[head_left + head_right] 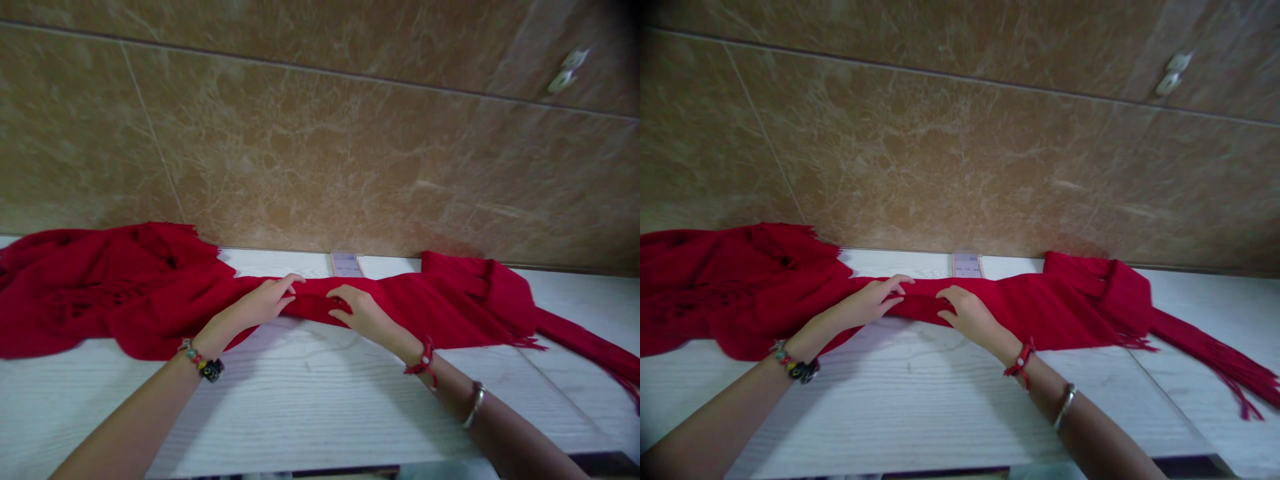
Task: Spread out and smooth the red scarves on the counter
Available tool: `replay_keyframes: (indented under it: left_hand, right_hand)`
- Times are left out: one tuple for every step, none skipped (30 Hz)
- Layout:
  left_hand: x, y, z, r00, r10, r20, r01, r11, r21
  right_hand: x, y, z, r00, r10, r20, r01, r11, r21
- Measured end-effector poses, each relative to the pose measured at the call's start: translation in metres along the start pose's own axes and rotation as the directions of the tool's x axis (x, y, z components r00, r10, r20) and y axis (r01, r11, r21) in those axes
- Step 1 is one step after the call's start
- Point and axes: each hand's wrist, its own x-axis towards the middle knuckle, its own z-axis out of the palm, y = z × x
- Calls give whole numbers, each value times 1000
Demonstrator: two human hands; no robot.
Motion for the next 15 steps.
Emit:
replay_keyframes:
  left_hand:
    - [0, -2, 2, 1000, 1, 1, -1, 1000, 1]
    - [1, -3, 4, 1000, 7, 4, -7, 1000, 6]
    - [1, -4, 6, 1000, 18, 9, -18, 1000, 11]
    - [1, -5, 8, 999, 34, 13, -34, 999, 12]
    - [0, -5, 9, 998, 54, 16, -54, 998, 9]
    - [0, -4, 10, 997, 75, 14, -75, 997, 7]
    - [-1, -3, 10, 996, 94, 7, -94, 996, 9]
    - [-2, -2, 11, 994, 112, -5, -112, 994, 14]
    - [-2, 0, 12, 991, 129, -18, -129, 991, 21]
    - [-2, 1, 13, 989, 144, -36, -143, 989, 32]
    - [-2, 1, 14, 986, 155, -64, -152, 987, 44]
    - [-2, 2, 15, 982, 165, -97, -160, 986, 52]
    - [-1, 1, 16, 976, 174, -133, -168, 984, 57]
    - [0, 1, 16, 969, 181, -166, -173, 983, 62]
    - [0, 0, 16, 963, 187, -193, -176, 982, 69]
  right_hand:
    - [3, -4, 2, 1000, -16, 8, 16, 1000, 14]
    - [8, -8, 4, 1000, -18, 22, 18, 999, 27]
    - [12, -11, 5, 999, -9, 42, 8, 999, 38]
    - [17, -13, 7, 998, 6, 63, -9, 999, 46]
    - [21, -14, 8, 997, 25, 78, -29, 998, 53]
    - [24, -15, 9, 996, 43, 80, -48, 997, 57]
    - [26, -15, 10, 996, 59, 69, -63, 996, 58]
    - [28, -15, 11, 996, 70, 49, -72, 996, 52]
    - [28, -14, 11, 997, 78, 29, -79, 996, 41]
    - [27, -14, 11, 996, 86, 16, -86, 996, 28]
    - [26, -13, 11, 996, 93, 11, -93, 996, 16]
    - [25, -13, 10, 995, 99, 14, -99, 995, 6]
    - [24, -13, 10, 994, 104, 24, -104, 995, 0]
    - [24, -13, 9, 993, 109, 34, -109, 994, -5]
    - [23, -13, 9, 993, 115, 41, -114, 993, -9]
